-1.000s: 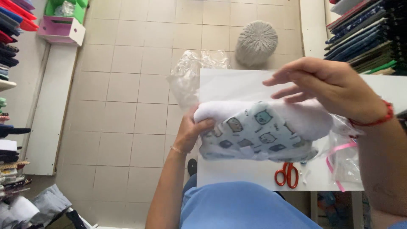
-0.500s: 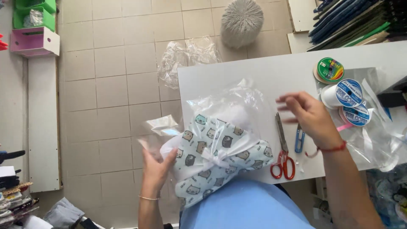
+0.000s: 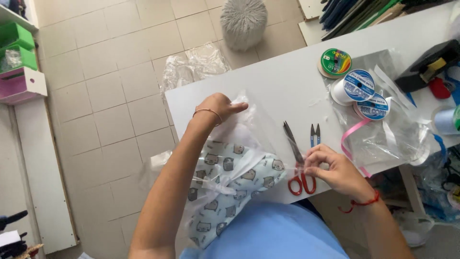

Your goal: The person trims a white ribbon with shears, ties it around a folded item with a pattern, and then places the item into a clear plastic bag.

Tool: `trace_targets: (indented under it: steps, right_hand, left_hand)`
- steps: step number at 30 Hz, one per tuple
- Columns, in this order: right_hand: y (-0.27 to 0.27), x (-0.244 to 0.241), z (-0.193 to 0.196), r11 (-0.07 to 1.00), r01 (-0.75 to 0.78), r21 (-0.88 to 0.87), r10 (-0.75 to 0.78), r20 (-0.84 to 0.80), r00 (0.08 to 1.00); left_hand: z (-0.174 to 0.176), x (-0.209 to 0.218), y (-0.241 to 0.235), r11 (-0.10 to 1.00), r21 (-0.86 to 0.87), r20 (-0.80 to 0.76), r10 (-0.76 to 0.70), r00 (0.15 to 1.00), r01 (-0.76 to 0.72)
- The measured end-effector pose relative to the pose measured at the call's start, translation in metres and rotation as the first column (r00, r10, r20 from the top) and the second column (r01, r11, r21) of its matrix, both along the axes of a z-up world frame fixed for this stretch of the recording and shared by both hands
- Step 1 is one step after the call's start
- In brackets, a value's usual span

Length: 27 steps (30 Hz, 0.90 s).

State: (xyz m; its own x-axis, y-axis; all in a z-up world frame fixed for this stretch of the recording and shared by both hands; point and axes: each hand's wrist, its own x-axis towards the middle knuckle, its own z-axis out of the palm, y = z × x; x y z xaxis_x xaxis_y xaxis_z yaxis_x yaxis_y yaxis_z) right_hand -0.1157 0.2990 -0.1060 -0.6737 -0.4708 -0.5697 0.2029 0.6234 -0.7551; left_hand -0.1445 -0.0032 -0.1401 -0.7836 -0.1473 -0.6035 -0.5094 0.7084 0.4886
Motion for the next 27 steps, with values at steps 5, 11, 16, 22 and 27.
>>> trace_targets:
  steps: [5,11,16,22,27]
  right_hand:
    - [0.002,0.005,-0.008,0.992,0.128,-0.016,-0.124,0.158,0.98]
    - [-0.01,-0.01,0.002,0.983,0.128,0.135,-0.145,0.126,0.981]
    - [-0.025,-0.037,0.054,0.996,0.075,-0.056,-0.072,0.042,0.997]
    - [-0.063,-0.032,0.129,0.901,-0.125,-0.415,-0.095,-0.47,0.877]
    - [-0.093,-0.048,0.157,0.823,-0.187,-0.537,-0.274,-0.662,0.697]
  left_hand:
    - [-0.035,-0.011,0.001,0.993,0.093,-0.139,0.083,0.987,-0.07]
    - [-0.005,0.001,-0.015,0.838,0.524,-0.278,0.341,0.898,-0.156]
    - [0.109,0.047,-0.025,0.82,0.553,-0.478,0.456,0.751,-0.146]
    - [0.209,0.115,-0.026,0.88,0.419,-0.778,0.475,0.412,-0.223]
    - [0.235,0.128,-0.039,0.907,0.313,-0.928,0.355,0.114,-0.281]
